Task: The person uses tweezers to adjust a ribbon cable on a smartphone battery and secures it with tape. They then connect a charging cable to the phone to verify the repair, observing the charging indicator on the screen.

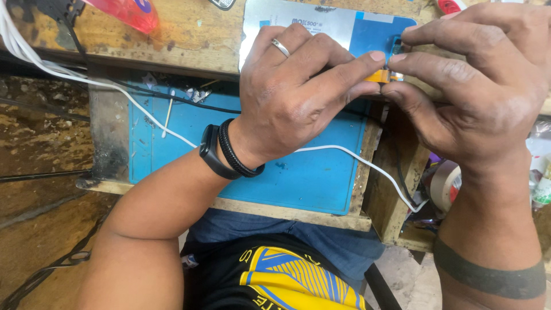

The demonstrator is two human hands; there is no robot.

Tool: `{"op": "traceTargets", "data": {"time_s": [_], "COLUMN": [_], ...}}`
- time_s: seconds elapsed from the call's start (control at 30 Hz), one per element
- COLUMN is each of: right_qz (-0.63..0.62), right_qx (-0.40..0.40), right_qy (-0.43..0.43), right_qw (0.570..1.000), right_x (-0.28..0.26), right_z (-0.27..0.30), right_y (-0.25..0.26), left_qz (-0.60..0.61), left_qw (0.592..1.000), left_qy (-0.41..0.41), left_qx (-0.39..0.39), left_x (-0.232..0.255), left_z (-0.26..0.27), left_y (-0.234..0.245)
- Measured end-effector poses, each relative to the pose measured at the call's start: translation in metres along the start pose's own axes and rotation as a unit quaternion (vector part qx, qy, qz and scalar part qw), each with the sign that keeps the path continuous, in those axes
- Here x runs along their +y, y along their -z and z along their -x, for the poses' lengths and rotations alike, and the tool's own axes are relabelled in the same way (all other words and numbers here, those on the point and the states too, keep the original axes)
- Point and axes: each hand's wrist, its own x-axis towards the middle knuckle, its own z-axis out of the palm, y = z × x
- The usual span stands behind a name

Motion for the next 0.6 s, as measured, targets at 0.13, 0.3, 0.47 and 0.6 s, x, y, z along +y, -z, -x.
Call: {"op": "traceTargets", "data": {"time_s": [0.13, 0.3, 0.47, 0.6], "right_qz": [0.000, -0.084, -0.318, -0.281], "right_qx": [-0.001, 0.045, 0.193, 0.259], "right_qy": [0.002, -0.077, -0.216, -0.216], "right_qw": [1.000, 0.993, 0.903, 0.898], "right_x": [0.000, -0.001, -0.007, 0.005], "right_z": [0.000, 0.006, 0.021, 0.027], "right_y": [0.000, -0.006, -0.028, -0.024], "left_qz": [0.008, 0.023, 0.044, 0.053], "left_qw": [1.000, 1.000, 0.999, 0.999], "left_qy": [0.002, 0.010, 0.012, 0.000], "left_qx": [-0.003, -0.004, 0.001, 0.002], "left_x": [0.000, 0.001, -0.002, -0.004], "left_z": [0.000, 0.000, 0.002, -0.001], "left_y": [0.001, 0.004, 0.002, 0.003]}}
